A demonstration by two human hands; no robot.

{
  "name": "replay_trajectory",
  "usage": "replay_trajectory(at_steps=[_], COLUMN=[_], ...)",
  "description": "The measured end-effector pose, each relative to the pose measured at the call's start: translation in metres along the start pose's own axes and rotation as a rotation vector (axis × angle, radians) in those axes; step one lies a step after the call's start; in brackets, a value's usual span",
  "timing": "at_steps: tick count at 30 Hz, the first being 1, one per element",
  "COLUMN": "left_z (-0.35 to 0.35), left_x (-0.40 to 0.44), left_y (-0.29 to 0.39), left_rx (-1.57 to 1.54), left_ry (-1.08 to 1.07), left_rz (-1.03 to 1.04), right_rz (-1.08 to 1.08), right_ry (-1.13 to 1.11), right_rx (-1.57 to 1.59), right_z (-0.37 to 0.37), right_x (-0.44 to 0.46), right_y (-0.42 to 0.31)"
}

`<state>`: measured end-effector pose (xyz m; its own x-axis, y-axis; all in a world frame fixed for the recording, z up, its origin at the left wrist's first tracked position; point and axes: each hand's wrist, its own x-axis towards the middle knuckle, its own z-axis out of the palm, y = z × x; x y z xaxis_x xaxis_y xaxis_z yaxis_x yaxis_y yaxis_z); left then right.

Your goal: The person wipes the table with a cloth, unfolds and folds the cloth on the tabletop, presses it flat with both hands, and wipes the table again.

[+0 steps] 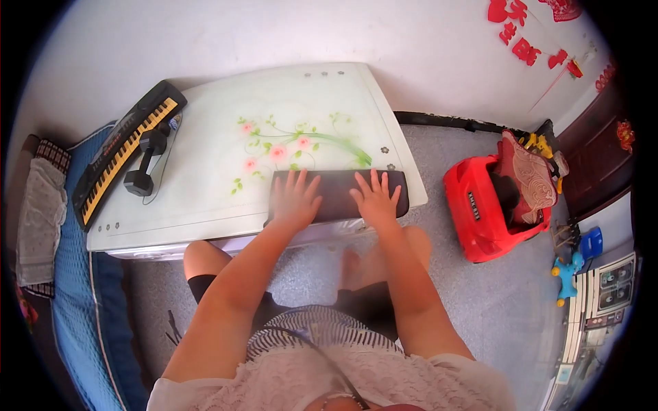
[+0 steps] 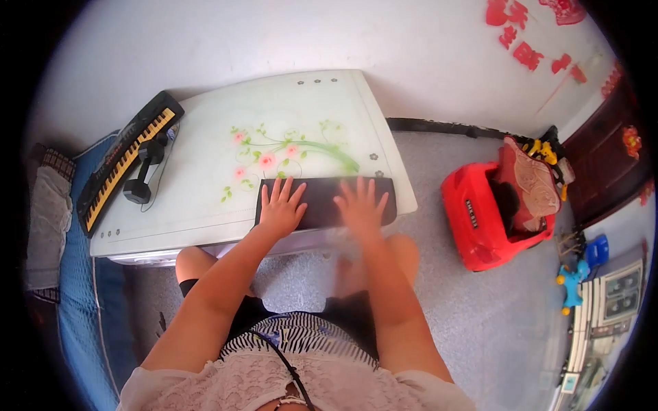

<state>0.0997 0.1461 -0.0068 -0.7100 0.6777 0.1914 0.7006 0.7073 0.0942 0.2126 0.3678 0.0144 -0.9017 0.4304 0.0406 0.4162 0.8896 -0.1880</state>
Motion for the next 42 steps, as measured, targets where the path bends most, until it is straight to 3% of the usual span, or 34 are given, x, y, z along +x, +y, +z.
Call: replay_trajectory(at_steps=[5, 6, 10, 13, 22, 28, 42], left_z=[0.001, 0.004, 0.009, 0.005, 0.012, 0.005, -0.024], left_x=[0.029, 0.036, 0.069, 0.093, 0.131, 0.121, -0.032], left_y=[0.006, 0.006, 0.008, 0.010, 0.004, 0.000, -0.070], left_rx=[-0.006, 0.000, -0.014, -0.036, -0.061, -0.028, -0.016], left_ry=[-0.022, -0.008, -0.010, -0.096, -0.071, -0.159, -0.014], left_rz=[-0.010, -0.008, -0.028, -0.075, -0.099, -0.122, -0.168], right_rz=[-0.002, -0.078, -0.054, -0.027, 0.043, 0.060, -0.180], right_ry=[0.000, 0.204, 0.234, 0.190, 0.097, 0.011, -0.091], right_rx=[-0.036, -0.055, -0.053, -0.057, -0.130, -0.145, -0.109], right_z=[-0.001, 0.005, 0.015, 0.014, 0.011, 0.009, 0.026], right_x=[0.031, 0.036, 0.067, 0.090, 0.142, 0.139, 0.028], right_y=[0.012, 0.014, 0.026, 0.029, 0.026, 0.017, -0.085])
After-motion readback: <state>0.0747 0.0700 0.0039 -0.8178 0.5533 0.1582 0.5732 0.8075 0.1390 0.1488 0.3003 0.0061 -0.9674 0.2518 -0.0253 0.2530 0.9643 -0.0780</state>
